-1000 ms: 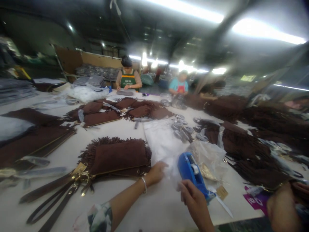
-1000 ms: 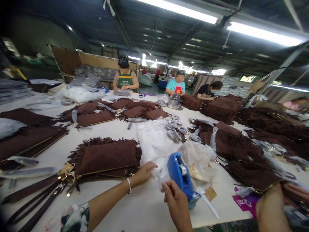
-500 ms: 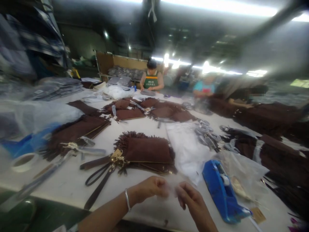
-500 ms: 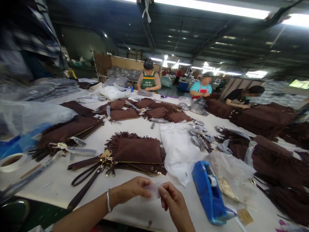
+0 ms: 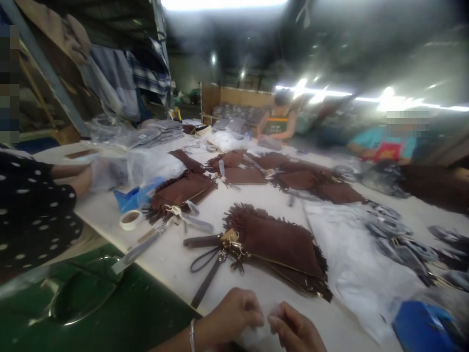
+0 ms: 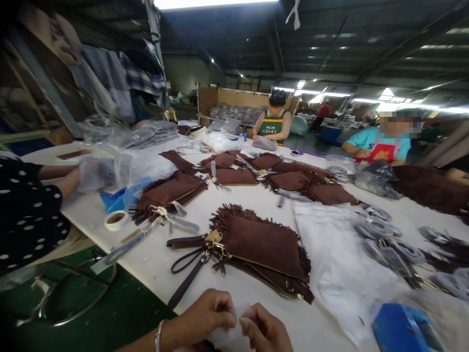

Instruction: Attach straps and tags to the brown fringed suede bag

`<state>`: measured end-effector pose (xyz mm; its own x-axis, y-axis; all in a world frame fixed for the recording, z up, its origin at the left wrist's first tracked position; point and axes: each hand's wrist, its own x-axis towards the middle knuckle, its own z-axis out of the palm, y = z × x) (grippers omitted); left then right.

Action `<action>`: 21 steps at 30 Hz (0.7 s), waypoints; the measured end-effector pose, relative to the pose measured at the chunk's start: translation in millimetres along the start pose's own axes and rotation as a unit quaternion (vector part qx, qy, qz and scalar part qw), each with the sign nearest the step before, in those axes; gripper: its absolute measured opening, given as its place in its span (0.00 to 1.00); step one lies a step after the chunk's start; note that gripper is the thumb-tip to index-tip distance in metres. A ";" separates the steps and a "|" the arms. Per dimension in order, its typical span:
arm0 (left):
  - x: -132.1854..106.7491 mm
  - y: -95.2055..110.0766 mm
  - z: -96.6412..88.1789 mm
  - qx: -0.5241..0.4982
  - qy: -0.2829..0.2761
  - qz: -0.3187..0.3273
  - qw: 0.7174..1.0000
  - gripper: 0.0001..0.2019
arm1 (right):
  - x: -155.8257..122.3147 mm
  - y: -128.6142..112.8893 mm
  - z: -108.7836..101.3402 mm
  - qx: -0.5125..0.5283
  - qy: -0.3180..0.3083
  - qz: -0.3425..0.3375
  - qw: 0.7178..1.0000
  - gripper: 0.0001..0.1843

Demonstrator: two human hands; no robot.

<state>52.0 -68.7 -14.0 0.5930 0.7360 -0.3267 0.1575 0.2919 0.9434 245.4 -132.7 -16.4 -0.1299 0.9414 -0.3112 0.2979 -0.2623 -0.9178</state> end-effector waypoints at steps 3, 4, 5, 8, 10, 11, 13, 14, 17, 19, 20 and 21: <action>-18.1 -5.0 -26.5 0.069 0.054 0.037 0.995 0.03 | 21.3 -21.9 25.7 -0.053 0.017 -0.013 0.998 0.17; -22.9 -8.2 -35.4 0.099 0.071 0.055 0.991 0.05 | 27.9 -29.6 34.6 -0.067 0.018 -0.014 0.998 0.16; -27.0 -12.0 -44.1 0.126 0.085 0.071 0.986 0.08 | 34.2 -37.1 43.3 -0.077 0.016 -0.013 0.997 0.16; -35.2 -23.3 -65.8 0.165 0.114 0.090 0.975 0.18 | 51.2 -55.4 65.6 -0.107 0.018 -0.020 0.994 0.15; -37.9 -27.6 -75.2 0.107 0.117 0.068 0.985 0.21 | 60.5 -63.8 74.9 -0.122 0.028 -0.023 0.992 0.15; -38.5 -28.4 -78.4 0.049 0.110 0.045 0.992 0.20 | 64.4 -67.0 77.5 -0.124 0.033 -0.026 0.991 0.15; -38.6 -28.0 -82.6 -0.073 0.086 -0.005 0.994 0.20 | 70.3 -71.5 79.1 -0.111 0.039 -0.026 0.993 0.15; -38.2 -27.3 -84.1 -0.117 0.079 -0.026 0.990 0.22 | 72.3 -72.8 78.5 -0.098 0.040 -0.024 0.994 0.15; -35.6 -26.1 -87.2 -0.164 0.102 -0.051 0.980 0.24 | 74.3 -72.2 74.1 -0.058 0.035 -0.016 0.998 0.14; -33.2 -27.3 -88.0 -0.175 0.121 -0.047 0.976 0.24 | 73.2 -68.1 71.6 -0.033 0.032 -0.012 0.999 0.15; -32.0 -28.3 -87.8 -0.172 0.127 -0.041 0.976 0.23 | 72.1 -65.6 70.9 -0.020 0.033 -0.010 0.999 0.15; -31.1 -29.4 -87.1 -0.165 0.133 -0.034 0.977 0.23 | 70.8 -63.0 70.5 -0.006 0.035 -0.007 0.999 0.16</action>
<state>-39.8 -47.0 -36.6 0.3565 0.8279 -0.4330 -0.0998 0.4946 0.8634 150.8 -64.4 2.0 -0.0679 0.9576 -0.2800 0.3083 -0.2468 -0.9187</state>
